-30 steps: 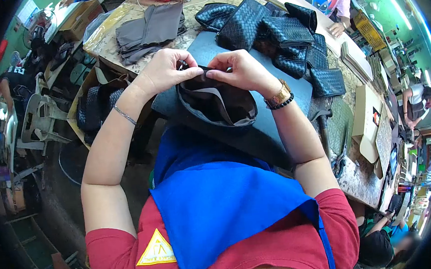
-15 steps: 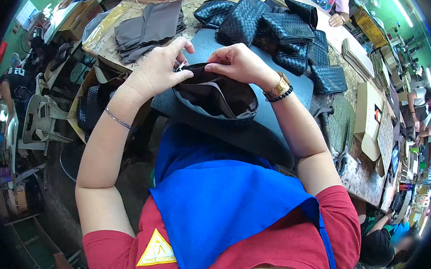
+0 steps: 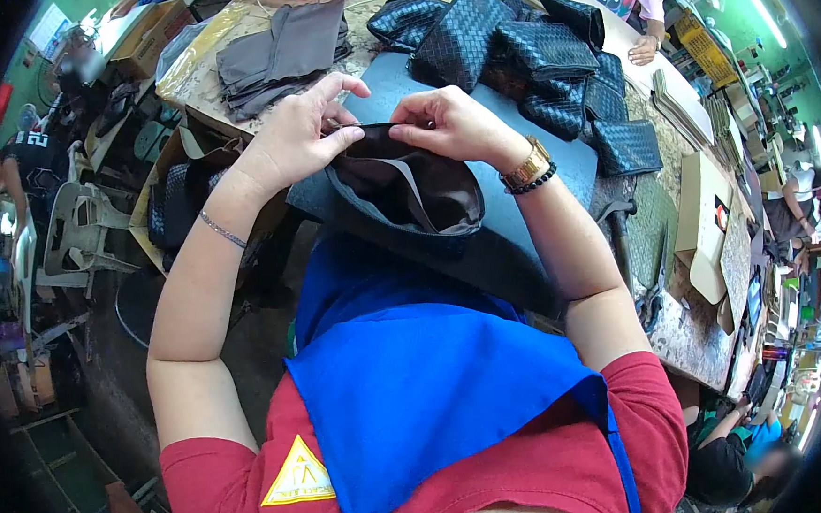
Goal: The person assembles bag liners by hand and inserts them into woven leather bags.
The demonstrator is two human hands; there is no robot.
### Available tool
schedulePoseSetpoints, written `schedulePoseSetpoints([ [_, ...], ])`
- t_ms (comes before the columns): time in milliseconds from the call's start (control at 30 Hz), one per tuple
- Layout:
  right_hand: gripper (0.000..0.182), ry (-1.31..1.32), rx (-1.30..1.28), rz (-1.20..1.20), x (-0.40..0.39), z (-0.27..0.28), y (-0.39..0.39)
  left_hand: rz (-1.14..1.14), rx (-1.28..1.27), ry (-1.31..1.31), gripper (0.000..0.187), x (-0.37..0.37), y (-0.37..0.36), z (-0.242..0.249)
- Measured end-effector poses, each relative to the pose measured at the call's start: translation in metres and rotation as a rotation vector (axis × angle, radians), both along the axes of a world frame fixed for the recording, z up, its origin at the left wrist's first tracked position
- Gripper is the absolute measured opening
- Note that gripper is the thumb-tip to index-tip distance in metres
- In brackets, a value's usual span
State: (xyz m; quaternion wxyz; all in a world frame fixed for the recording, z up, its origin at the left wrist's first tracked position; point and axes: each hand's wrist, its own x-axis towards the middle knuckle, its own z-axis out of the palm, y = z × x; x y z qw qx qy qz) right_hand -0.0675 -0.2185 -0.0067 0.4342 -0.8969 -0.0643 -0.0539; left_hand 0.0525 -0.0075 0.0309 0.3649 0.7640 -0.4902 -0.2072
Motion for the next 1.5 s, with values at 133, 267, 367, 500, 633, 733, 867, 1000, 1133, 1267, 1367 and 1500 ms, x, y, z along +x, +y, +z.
schedulePoseSetpoints([
  [133, 0.019, -0.154, -0.087, 0.02, 0.004, 0.001, 0.007, -0.035, -0.086, -0.05, 0.035, -0.002, -0.004, -0.003],
  [267, 0.015, -0.195, -0.101, -0.048, 0.003, 0.007, 0.01, -0.046, -0.093, -0.067, 0.037, 0.001, -0.015, -0.006],
  [367, 0.019, -0.161, -0.021, -0.351, -0.004, 0.018, 0.003, 0.019, -0.332, 0.235, 0.049, 0.013, -0.024, -0.02],
  [500, 0.033, -0.13, 0.094, -0.587, -0.034, 0.013, -0.017, 0.114, -0.128, 0.108, 0.098, 0.006, -0.005, -0.018],
  [633, 0.023, -0.04, 0.488, -0.679, -0.069, 0.012, -0.002, 0.028, -0.098, 0.409, 0.091, -0.032, 0.015, -0.03],
  [733, 0.018, -0.005, 0.783, -0.683, -0.094, 0.017, 0.006, 0.027, -0.111, 0.397, 0.078, -0.043, 0.017, -0.025],
  [867, 0.025, 0.045, 0.781, -0.61, -0.121, 0.017, 0.037, 0.094, -0.204, 0.461, 0.061, -0.035, 0.016, -0.024],
  [1000, 0.027, 0.198, 0.694, -0.5, -0.137, 0.019, 0.058, 0.218, -0.045, 0.547, 0.047, -0.027, 0.017, -0.032],
  [1133, 0.026, -0.085, -0.051, -0.475, -0.123, 0.051, 0.062, 0.184, -0.015, 0.496, 0.045, -0.024, 0.018, -0.04],
  [1267, 0.027, -0.456, -0.422, -0.522, -0.081, 0.035, 0.052, 0.188, 0.029, 0.485, 0.05, -0.031, 0.017, -0.032],
  [1367, 0.03, -0.24, -0.486, -0.505, -0.068, 0.015, 0.054, 0.167, -0.002, 0.49, 0.038, -0.04, 0.018, -0.035],
  [1500, 0.026, -0.134, -0.408, -0.4, -0.069, 0.015, 0.056, 0.155, -0.046, 0.458, 0.028, -0.041, 0.024, -0.049],
])
